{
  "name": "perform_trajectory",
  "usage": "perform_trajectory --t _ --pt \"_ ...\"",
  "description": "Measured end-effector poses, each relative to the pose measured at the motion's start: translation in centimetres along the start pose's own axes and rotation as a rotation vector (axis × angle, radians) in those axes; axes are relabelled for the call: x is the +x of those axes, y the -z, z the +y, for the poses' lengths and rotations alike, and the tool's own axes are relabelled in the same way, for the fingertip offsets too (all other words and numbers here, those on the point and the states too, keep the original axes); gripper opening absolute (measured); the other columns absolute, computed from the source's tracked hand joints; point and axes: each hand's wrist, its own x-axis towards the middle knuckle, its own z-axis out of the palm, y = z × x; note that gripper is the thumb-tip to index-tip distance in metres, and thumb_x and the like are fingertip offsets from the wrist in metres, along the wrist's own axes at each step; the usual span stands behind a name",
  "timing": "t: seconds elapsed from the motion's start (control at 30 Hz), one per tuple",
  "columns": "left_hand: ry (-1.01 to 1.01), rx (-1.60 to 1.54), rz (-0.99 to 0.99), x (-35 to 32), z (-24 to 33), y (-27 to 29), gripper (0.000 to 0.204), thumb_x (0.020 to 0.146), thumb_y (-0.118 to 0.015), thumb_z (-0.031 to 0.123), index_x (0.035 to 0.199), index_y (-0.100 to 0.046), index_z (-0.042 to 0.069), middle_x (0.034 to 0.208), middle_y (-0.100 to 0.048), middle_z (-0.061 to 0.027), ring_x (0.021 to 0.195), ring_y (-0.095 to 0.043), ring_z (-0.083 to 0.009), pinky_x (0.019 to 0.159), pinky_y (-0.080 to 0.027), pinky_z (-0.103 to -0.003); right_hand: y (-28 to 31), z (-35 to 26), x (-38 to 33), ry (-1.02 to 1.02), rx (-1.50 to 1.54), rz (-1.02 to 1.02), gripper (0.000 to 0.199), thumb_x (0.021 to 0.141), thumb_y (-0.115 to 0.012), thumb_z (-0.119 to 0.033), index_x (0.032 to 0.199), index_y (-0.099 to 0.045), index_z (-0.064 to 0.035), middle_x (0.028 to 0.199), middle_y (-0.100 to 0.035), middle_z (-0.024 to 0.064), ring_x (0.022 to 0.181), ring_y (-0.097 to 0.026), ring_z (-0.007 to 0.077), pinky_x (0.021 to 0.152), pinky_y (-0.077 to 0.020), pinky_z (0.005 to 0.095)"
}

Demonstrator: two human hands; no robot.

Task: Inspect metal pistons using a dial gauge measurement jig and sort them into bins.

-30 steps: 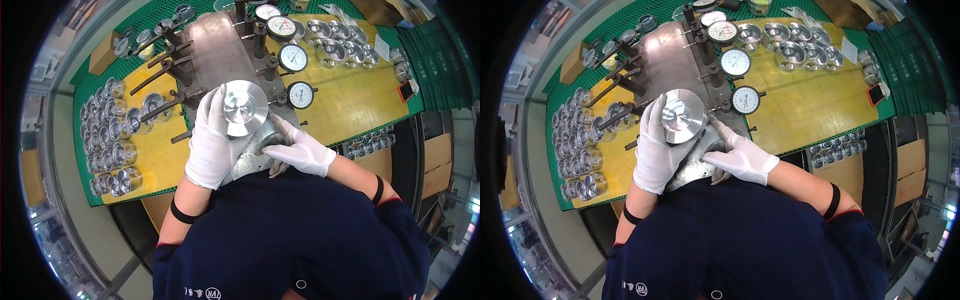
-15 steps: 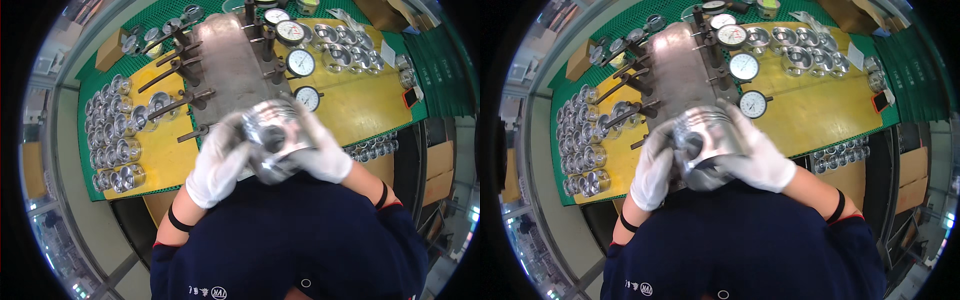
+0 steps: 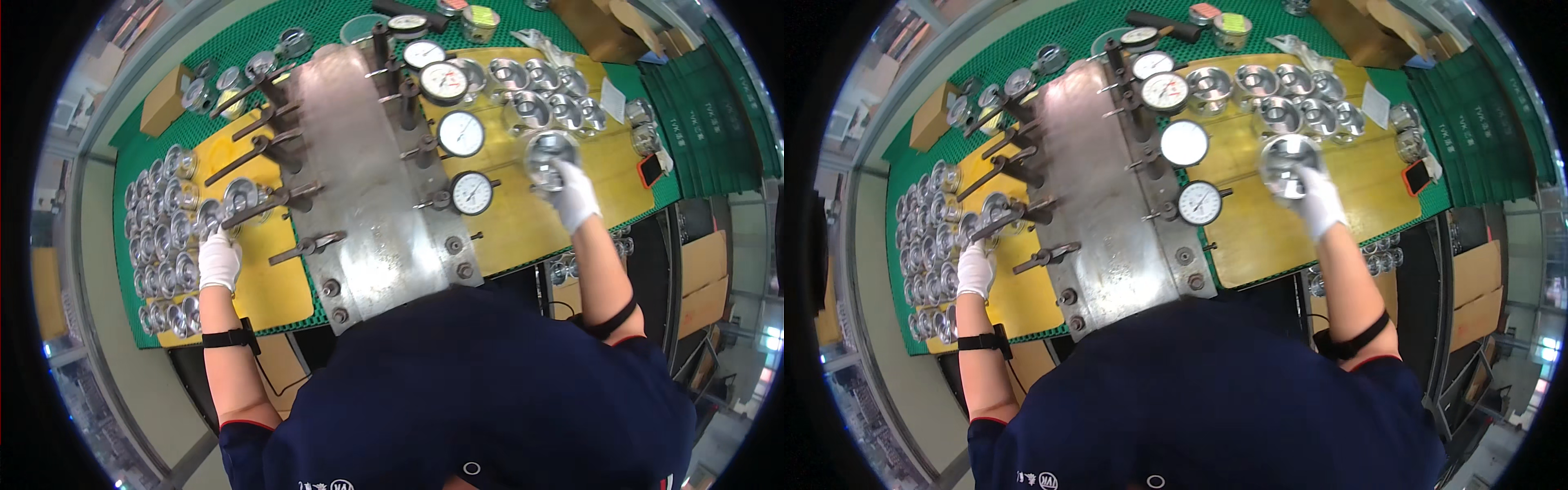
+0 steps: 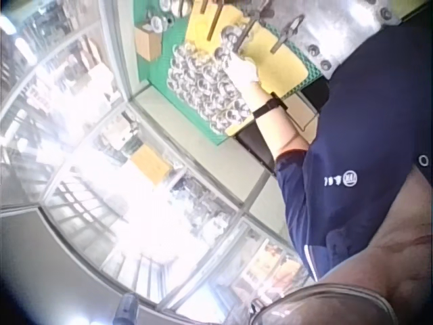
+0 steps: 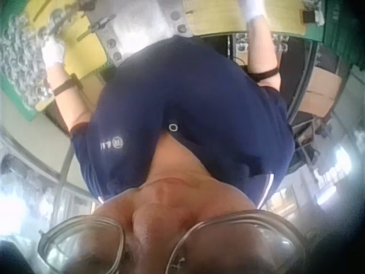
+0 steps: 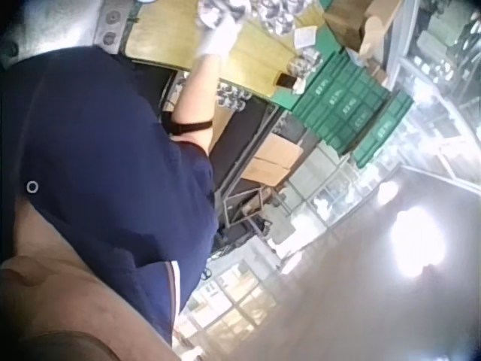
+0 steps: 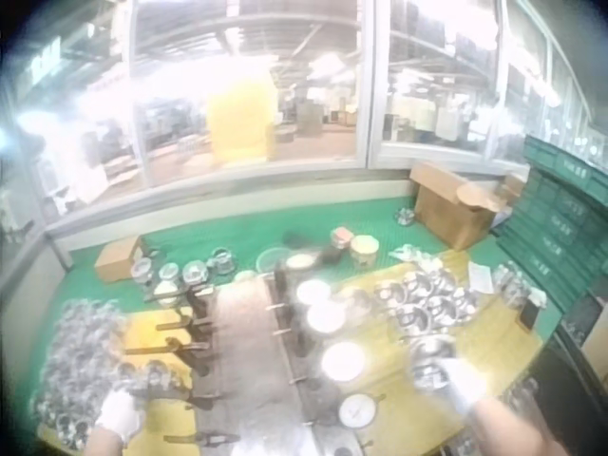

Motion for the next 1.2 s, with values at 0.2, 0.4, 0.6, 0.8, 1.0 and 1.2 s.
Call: perform_trajectory --t 0.2,0.4,0.6,0.8,1.0,1.2 --pt "-0.060 0.064 0.104 0.4 2.1 -0.4 0.046 0.082 -0.063 0.017 0.127 -0.059 0.012 0.117 -0.060 -0.0268 0.095 -0.064 -0.0415 0.083 -0.054 -0.048 -5.4 4.1 5.6 -0.242 0.121 -0.180 0.036 0.094 -0.057 -0.016 0.126 -0.045 -0.0069 0.117 -0.062 0.0148 0.092 -0.069 0.0256 0.075 -0.0627 0.0402" --pt "0.016 0.093 0.074 -3.5 5.3 0.0 0.046 0.086 -0.054 0.003 0.130 -0.057 0.016 0.110 -0.062 -0.0224 0.092 -0.065 -0.0398 0.079 -0.055 -0.048 -8.8 3.3 10.1 -0.169 -0.034 -0.032 0.040 0.094 -0.055 -0.022 0.127 -0.046 -0.0006 0.116 -0.062 0.0208 0.100 -0.067 0.0321 0.083 -0.0597 0.0446" --pt "0.278 -0.121 0.191 -9.8 7.5 -1.2 0.051 0.094 -0.056 0.011 0.143 -0.046 0.017 0.101 -0.066 -0.0216 0.088 -0.067 -0.0342 0.075 -0.055 -0.045 -7.2 4.6 10.2 0.183 -0.658 0.103 0.057 0.093 -0.056 -0.038 0.130 -0.056 0.0054 0.129 -0.060 0.0251 0.118 -0.059 0.0335 0.098 -0.0448 0.0383" --pt "0.609 -1.386 0.489 -13.7 0.6 -1.2 0.029 0.099 -0.056 0.010 0.129 -0.055 0.009 0.109 -0.064 -0.0117 0.092 -0.065 -0.0183 0.076 -0.057 -0.034 -4.1 4.2 7.7 0.327 -0.168 -0.034 0.054 0.096 -0.057 -0.028 0.140 -0.048 0.0029 0.134 -0.057 0.0176 0.116 -0.058 0.0245 0.095 -0.0478 0.0344" --pt "0.475 -1.780 0.523 -19.1 6.7 11.7 0.033 0.097 -0.061 0.010 0.128 -0.055 0.004 0.114 -0.062 -0.0113 0.097 -0.066 -0.0224 0.082 -0.056 -0.033 -9.1 -4.6 -6.0 0.553 0.035 -0.173 0.039 0.100 -0.048 -0.008 0.138 -0.047 0.0025 0.128 -0.059 0.0199 0.098 -0.069 0.0263 0.088 -0.0545 0.0366" --pt "0.081 -2.034 0.137 -18.5 14.9 17.3 0.042 0.094 -0.059 0.004 0.134 -0.049 -0.004 0.114 -0.064 -0.0166 0.103 -0.066 -0.0239 0.092 -0.053 -0.036 -15.0 -4.4 -14.6 0.993 -0.407 -1.069 0.079 0.078 -0.078 -0.022 0.142 -0.039 0.0024 0.136 -0.049 0.0249 0.121 -0.056 0.0343 0.097 -0.0493 0.0400"
